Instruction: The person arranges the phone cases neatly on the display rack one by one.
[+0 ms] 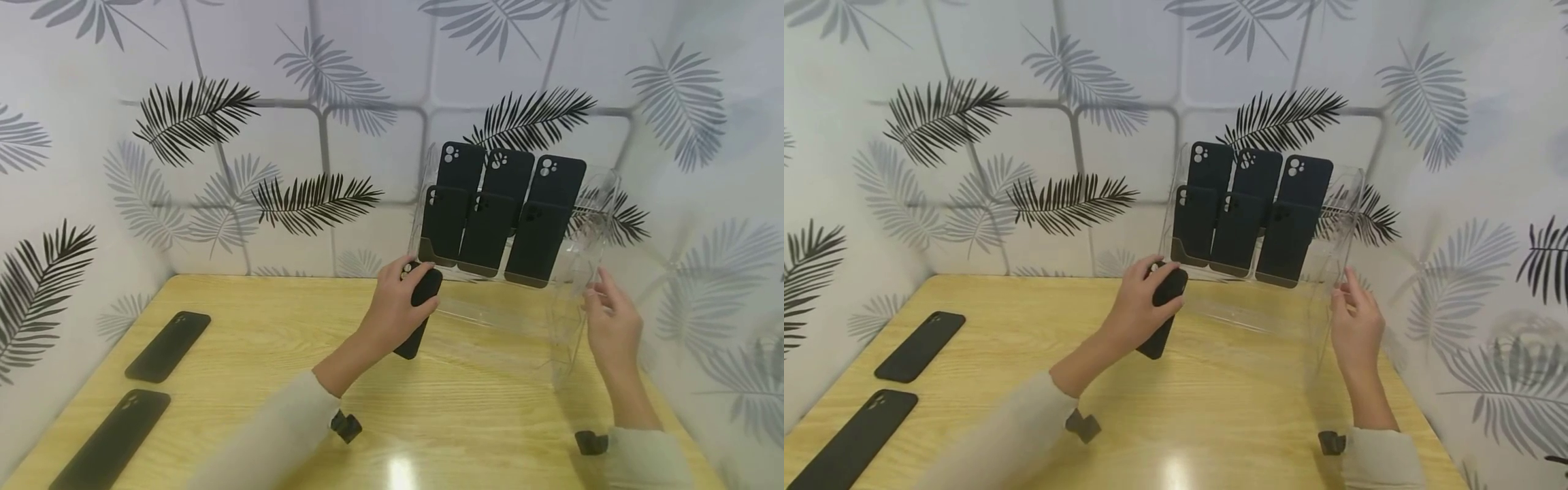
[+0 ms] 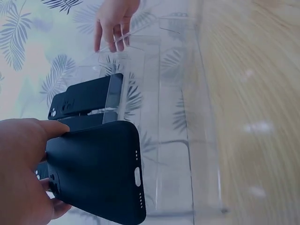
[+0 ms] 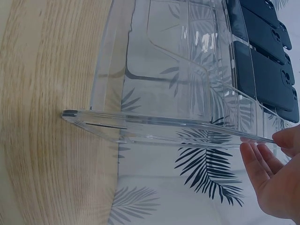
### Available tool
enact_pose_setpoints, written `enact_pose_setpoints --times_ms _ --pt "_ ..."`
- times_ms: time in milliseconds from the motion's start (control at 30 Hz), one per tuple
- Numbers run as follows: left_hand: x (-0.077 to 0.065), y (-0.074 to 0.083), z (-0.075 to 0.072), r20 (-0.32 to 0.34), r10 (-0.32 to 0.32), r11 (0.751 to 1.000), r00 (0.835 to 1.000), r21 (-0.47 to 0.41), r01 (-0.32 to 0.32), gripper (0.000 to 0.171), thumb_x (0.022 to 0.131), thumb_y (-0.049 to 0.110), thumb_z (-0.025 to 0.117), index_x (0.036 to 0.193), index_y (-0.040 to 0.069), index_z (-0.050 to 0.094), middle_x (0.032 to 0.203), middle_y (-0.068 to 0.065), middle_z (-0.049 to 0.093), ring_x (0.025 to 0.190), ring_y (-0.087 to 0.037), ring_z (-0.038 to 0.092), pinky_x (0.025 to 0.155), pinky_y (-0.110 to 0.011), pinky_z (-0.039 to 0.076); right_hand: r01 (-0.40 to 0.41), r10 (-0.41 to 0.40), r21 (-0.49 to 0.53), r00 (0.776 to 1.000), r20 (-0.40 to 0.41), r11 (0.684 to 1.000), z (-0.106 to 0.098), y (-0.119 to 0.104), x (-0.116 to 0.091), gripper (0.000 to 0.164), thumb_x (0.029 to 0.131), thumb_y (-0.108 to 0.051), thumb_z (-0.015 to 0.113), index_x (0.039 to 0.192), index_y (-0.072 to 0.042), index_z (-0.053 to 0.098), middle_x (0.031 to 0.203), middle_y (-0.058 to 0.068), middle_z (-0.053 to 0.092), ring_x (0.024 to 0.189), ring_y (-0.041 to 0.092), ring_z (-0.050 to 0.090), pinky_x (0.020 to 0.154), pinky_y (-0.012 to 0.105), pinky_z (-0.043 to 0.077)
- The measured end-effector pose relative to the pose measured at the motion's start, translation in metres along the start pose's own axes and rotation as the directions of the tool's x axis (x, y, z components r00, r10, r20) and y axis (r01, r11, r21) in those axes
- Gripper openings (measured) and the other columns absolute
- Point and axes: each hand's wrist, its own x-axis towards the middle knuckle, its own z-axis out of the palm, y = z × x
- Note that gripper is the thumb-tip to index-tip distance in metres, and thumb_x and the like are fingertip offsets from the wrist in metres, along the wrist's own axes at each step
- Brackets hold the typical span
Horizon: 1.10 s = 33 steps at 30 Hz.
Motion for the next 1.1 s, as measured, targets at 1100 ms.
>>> enact_pose_setpoints --times_ms 1100 --pt "0.106 0.076 0.114 -0.144 0.056 0.997 0.988 0.065 -0.047 0.055 0.096 0.042 0.068 0.144 0.019 0.051 0.149 -0.009 0.038 0.137 -0.027 0.033 0.111 -0.031 0.040 0.012 -0.012 -0.013 1.000 -0.010 1.000 0.001 0.003 0.001 0.046 0.104 -0.019 0.053 0.150 -0.017 0.050 0.128 0.020 0.066 0.078 -0.021 0.050 0.073 0.001 0.041"
